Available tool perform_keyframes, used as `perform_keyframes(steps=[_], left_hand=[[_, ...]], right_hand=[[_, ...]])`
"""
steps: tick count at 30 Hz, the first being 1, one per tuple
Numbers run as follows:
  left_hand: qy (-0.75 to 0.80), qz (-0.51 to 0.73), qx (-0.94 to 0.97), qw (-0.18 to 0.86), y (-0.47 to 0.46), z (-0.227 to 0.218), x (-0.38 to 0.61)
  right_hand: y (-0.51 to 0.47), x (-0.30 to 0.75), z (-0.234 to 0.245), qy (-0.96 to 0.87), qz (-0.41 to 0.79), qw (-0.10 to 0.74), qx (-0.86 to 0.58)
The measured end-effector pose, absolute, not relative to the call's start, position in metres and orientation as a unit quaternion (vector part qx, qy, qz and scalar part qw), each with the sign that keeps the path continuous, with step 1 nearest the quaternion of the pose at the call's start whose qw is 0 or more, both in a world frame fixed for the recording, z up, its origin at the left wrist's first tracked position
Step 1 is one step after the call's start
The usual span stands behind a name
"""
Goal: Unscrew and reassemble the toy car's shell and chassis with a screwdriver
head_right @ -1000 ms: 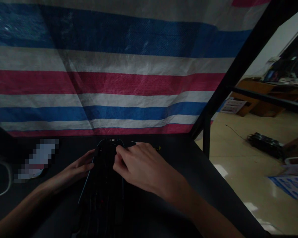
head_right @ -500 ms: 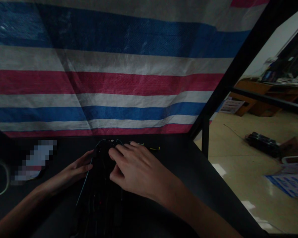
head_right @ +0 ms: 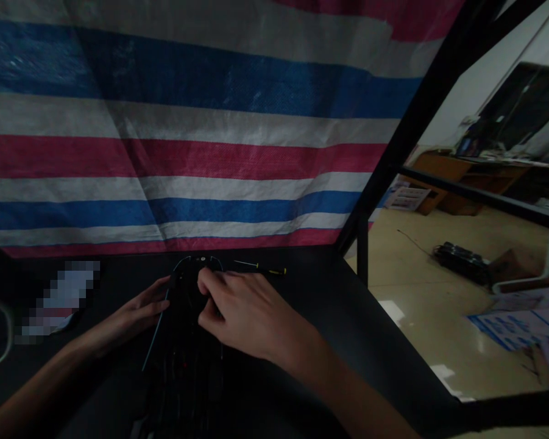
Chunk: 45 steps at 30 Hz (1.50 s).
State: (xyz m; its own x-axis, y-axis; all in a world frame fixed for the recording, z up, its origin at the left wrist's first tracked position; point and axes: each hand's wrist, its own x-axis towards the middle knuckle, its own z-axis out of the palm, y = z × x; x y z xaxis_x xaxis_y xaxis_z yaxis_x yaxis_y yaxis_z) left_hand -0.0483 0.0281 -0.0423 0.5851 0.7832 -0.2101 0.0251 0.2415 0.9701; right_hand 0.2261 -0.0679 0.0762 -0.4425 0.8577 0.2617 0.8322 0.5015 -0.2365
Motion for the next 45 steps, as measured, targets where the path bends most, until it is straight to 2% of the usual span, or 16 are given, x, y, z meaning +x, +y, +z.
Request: perform_keyframes(steps=[4, 7, 10, 14, 21, 26, 30, 36, 45], left_hand=[[0.367, 0.276, 0.555, 0.694, 0.029, -0.044, -0.049], [0.360, 0.282, 0.549, 0.700, 0.029, -0.043, -0.049], [0.361, 0.282, 0.547, 0.701, 0.028, -0.043, -0.050], [0.359, 0.292, 0.540, 0.703, 0.028, -0.045, -0.052], [0.350, 0.284, 0.536, 0.713, 0.028, -0.044, -0.052], [0.342, 0.280, 0.532, 0.723, 0.027, -0.042, -0.051], [0.348, 0.278, 0.527, 0.724, 0.026, -0.040, -0.049], [0.333, 0.293, 0.519, 0.730, 0.026, -0.042, -0.049], [0.332, 0.282, 0.521, 0.734, 0.027, -0.042, -0.050]], right_hand=[[-0.058, 0.229, 0.049, -0.793, 0.081, 0.282, -0.534], [-0.041, 0.230, 0.019, -0.668, 0.177, 0.469, -0.549], [-0.029, 0.227, -0.002, -0.636, 0.217, 0.518, -0.529], [-0.028, 0.223, -0.010, -0.625, 0.272, 0.535, -0.499], [-0.040, 0.269, -0.006, -0.613, 0.246, 0.491, -0.568], [-0.059, 0.325, -0.023, -0.647, 0.165, 0.353, -0.656], [-0.069, 0.338, -0.046, -0.678, 0.148, 0.256, -0.673], [-0.072, 0.331, -0.072, -0.666, 0.129, 0.228, -0.698], [-0.070, 0.331, -0.075, -0.671, 0.115, 0.199, -0.704]])
